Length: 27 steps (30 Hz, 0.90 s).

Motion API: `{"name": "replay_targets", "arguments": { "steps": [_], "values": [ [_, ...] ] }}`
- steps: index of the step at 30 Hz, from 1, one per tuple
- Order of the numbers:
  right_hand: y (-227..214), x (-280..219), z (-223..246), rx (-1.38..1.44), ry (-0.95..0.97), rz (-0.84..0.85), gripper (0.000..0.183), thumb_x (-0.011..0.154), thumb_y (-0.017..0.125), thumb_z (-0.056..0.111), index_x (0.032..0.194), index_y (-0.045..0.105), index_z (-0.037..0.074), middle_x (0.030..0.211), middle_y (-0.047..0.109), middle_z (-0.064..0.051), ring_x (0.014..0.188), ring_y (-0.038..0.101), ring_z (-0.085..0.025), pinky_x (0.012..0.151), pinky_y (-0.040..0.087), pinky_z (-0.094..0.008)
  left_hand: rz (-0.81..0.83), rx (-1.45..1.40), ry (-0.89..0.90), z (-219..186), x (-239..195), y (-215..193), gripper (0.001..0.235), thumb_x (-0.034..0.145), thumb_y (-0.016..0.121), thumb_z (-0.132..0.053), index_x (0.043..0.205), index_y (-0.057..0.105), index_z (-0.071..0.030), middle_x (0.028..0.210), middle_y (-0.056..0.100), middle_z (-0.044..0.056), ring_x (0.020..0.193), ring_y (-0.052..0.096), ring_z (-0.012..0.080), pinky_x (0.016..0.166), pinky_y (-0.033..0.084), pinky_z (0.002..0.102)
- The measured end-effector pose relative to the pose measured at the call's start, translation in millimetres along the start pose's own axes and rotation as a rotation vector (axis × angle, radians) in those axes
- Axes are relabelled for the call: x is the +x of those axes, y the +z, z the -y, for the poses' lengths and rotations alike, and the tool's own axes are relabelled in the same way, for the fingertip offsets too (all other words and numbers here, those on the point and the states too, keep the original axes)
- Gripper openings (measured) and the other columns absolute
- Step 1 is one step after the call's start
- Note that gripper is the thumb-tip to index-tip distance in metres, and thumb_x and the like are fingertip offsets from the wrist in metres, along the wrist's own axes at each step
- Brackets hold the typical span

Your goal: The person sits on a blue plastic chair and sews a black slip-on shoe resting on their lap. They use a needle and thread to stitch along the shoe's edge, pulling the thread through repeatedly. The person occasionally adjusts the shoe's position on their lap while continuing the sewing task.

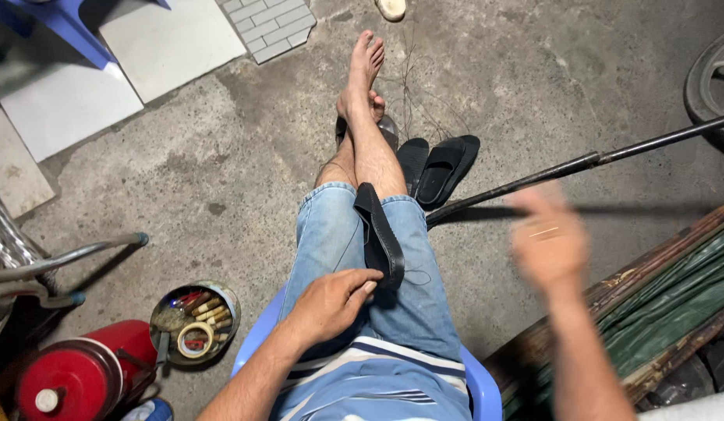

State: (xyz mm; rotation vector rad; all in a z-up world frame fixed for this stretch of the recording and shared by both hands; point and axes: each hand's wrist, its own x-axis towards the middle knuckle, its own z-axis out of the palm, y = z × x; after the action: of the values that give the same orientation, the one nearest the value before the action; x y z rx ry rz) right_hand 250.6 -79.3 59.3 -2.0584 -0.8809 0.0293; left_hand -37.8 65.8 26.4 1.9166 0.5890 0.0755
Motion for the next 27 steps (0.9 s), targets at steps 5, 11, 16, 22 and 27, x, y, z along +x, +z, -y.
{"name": "replay_targets", "arguments": {
  "steps": [5,11,16,22,27],
  "values": [
    [61,-59,40,-0.003,-0.13,0.783,0.016,0.079,0.066,0.026,0.094,0.07,0.022,0.08,0.072,-0.003,0.077,0.069,-0.024,0.068,0.056,-0.032,0.045,0.05,-0.042,-6,-4,-8,0.025,0.092,0.045,-0.028,0.106,0.062,-0.016,0.087,0.062,0.011,0.084,0.063,0.0347,0.073,0.051,0.045],
    [71,-56,23,0.045,-0.05,0.829,0.007,0.08,0.062,0.021,0.086,0.066,0.02,0.064,0.064,-0.007,0.065,0.065,-0.029,0.059,0.052,-0.036,0.043,-0.87,0.247,-29,-21,-31,0.016,0.085,0.059,-0.019,0.08,0.071,-0.011,0.133,0.049,0.015,0.115,0.052,0.0262,0.077,0.045,0.026],
    [55,-47,44,0.157,0.021,0.913,0.015,0.078,0.059,0.012,0.089,0.069,0.014,0.063,0.065,-0.013,0.061,0.062,-0.027,0.059,0.051,-0.038,0.079,-0.444,0.009,-31,1,-22,0.033,0.077,0.064,-0.032,0.103,0.064,-0.011,0.117,0.06,0.016,0.106,0.058,0.0291,0.083,0.046,0.04],
    [57,-56,26,0.284,0.18,1.016,0.014,0.079,0.06,0.012,0.086,0.072,0.01,0.058,0.064,-0.01,0.061,0.053,-0.013,0.057,0.048,-0.033,0.177,-0.292,-0.119,11,22,4,0.032,0.084,0.061,-0.026,0.115,0.064,-0.017,0.08,0.067,0.01,0.078,0.062,0.0211,0.068,0.05,0.033],
    [46,-26,49,0.214,0.195,1.111,0.016,0.081,0.063,0.02,0.083,0.073,0.009,0.059,0.068,-0.012,0.057,0.062,-0.02,0.058,0.05,-0.035,0.254,-0.212,-0.06,-20,22,-26,0.037,0.089,0.048,-0.017,0.125,0.056,-0.013,0.079,0.067,0.026,0.086,0.064,0.042,0.074,0.049,0.049]
  ]
}}
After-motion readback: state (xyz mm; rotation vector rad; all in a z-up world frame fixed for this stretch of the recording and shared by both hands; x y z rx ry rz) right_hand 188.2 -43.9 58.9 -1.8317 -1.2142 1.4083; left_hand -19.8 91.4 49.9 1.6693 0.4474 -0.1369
